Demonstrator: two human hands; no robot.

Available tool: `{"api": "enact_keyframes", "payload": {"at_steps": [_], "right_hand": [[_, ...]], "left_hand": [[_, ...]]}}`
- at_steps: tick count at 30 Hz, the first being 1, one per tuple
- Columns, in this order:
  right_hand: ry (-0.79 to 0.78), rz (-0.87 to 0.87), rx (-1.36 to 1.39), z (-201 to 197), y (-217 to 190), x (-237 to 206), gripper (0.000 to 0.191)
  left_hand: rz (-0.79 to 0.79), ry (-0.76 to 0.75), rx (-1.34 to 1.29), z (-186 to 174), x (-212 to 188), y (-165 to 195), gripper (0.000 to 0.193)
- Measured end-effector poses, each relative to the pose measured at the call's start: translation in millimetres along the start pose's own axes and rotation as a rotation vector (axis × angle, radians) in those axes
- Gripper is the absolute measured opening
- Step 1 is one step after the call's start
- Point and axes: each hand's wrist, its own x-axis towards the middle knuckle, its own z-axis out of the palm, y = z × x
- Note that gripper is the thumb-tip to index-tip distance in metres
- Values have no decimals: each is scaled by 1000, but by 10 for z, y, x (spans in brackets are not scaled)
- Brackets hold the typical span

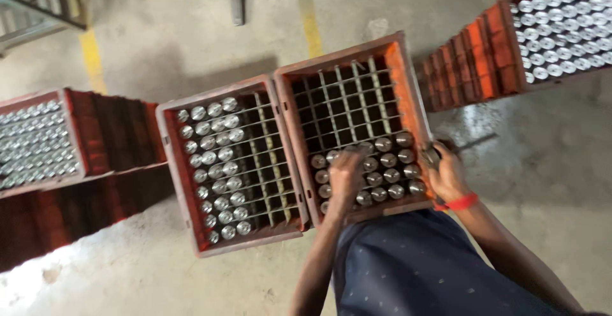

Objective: The person transfers small metallic cylindrical caps from one red crate to another, placing them into a grid insert. The person then lifts the filled crate and places it on a metal rack.

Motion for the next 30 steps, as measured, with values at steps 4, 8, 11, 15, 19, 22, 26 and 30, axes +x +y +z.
{"api": "enact_keyframes", "payload": {"at_steps": [4, 8, 11, 15, 19, 22, 26, 30], "right_hand": [[-9, -3, -88, -182, 104, -126, 11], [-37, -48, -202, -251, 257, -239, 10], [-112, -87, -290, -250, 389, -267, 13], [-137, -81, -308, -293, 479, -305, 15], [-50, -10, -325, -360, 538, -385, 14], [-80, -14, -385, -218, 653, -433, 12], [-263, -61, -350, 248, 850, -511, 12], [-279, -96, -353, 717, 844, -568, 16]], "left_hand": [[-172, 376, 435, -1038, 244, -735, 15], [-433, 428, 863, -1637, 466, -1344, 46], [-421, 358, 883, -1761, 584, -1467, 49], [-355, 419, 641, -1898, 483, -1410, 36], [-342, 656, -176, -1989, 129, -1068, 37], [-561, 569, -1091, -1628, -88, -742, 63], [-1089, 216, -715, -760, -236, -210, 13], [-808, -129, -512, -227, -408, 338, 24]]}}
